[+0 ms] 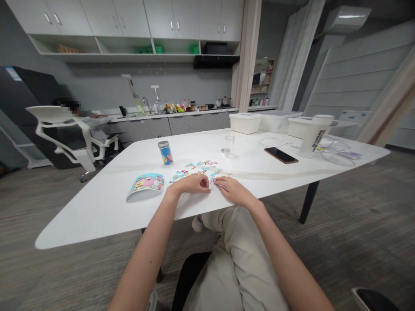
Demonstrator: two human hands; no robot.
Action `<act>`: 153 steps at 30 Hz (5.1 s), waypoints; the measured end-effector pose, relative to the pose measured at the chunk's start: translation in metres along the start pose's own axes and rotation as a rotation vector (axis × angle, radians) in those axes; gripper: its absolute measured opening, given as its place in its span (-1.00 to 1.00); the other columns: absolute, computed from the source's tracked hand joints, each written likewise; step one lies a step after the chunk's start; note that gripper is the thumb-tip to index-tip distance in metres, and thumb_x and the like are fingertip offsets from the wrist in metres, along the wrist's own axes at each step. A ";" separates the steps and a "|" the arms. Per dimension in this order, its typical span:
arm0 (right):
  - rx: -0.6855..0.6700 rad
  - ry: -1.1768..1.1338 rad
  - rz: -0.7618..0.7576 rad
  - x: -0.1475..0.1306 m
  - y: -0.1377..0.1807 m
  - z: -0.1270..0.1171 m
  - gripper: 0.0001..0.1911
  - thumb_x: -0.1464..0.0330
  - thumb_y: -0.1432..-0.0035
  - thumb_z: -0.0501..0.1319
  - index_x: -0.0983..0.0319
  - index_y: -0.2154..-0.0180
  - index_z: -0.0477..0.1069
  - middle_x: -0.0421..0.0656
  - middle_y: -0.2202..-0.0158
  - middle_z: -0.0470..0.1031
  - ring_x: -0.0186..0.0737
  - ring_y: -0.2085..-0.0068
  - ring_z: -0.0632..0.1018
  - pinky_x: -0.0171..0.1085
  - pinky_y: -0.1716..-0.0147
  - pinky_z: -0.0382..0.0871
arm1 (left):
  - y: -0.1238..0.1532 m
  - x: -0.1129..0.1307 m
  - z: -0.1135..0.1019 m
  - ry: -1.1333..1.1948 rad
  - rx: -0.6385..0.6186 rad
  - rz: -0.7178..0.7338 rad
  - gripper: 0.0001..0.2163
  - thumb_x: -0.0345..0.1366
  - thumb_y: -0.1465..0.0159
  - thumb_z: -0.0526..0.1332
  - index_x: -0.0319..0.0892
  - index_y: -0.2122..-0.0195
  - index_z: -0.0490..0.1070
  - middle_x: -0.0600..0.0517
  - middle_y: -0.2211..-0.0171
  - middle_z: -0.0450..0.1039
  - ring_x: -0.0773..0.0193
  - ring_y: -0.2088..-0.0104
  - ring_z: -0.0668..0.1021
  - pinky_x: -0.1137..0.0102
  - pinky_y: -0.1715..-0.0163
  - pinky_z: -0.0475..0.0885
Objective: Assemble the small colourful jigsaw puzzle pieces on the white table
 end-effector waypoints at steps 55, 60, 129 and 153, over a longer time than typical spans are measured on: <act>0.001 -0.069 0.024 -0.001 0.001 -0.003 -0.67 0.49 -0.27 0.05 0.26 -0.03 0.42 0.01 -0.09 0.47 -0.10 -0.13 0.47 -0.05 -0.18 0.30 | -0.001 -0.010 -0.011 -0.091 0.370 0.088 -0.69 -0.07 -0.15 0.27 -0.15 0.17 0.43 -0.04 0.14 0.45 0.19 0.12 0.47 0.27 0.03 0.39; -0.017 -0.036 0.041 0.000 0.000 -0.002 -0.71 0.48 -0.27 0.08 0.31 0.01 0.43 0.05 -0.06 0.47 -0.08 -0.11 0.47 -0.09 -0.16 0.30 | -0.003 -0.007 -0.007 -0.185 0.356 0.126 -0.72 -0.12 -0.24 0.18 -0.13 0.10 0.44 -0.07 0.01 0.47 0.13 -0.06 0.46 0.22 -0.15 0.28; 0.244 -0.112 0.345 0.043 0.011 -0.011 -0.75 0.51 -0.14 0.13 0.26 0.15 0.48 -0.08 0.26 0.53 -0.12 0.16 0.51 -0.13 0.08 0.39 | 0.030 -0.054 -0.042 -0.516 0.696 -0.457 -0.85 -0.44 -0.25 0.02 -0.16 0.23 0.34 -0.14 0.16 0.48 0.00 0.06 0.48 0.16 0.13 0.28; 0.140 -0.076 0.300 0.033 0.005 -0.007 -0.78 0.51 -0.17 0.15 0.23 0.17 0.52 -0.08 0.19 0.47 -0.15 0.11 0.48 -0.16 0.01 0.35 | 0.003 -0.015 -0.020 -0.541 0.535 -0.133 -0.83 -0.49 -0.21 0.05 -0.15 0.24 0.34 -0.09 0.17 0.47 0.07 0.08 0.47 0.20 0.08 0.29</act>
Point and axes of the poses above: each hand's wrist, its own y-axis away from the middle knuckle, its own z-axis out of the palm, x = y × z, the point moved 7 cm from there along -y, towards the middle knuckle
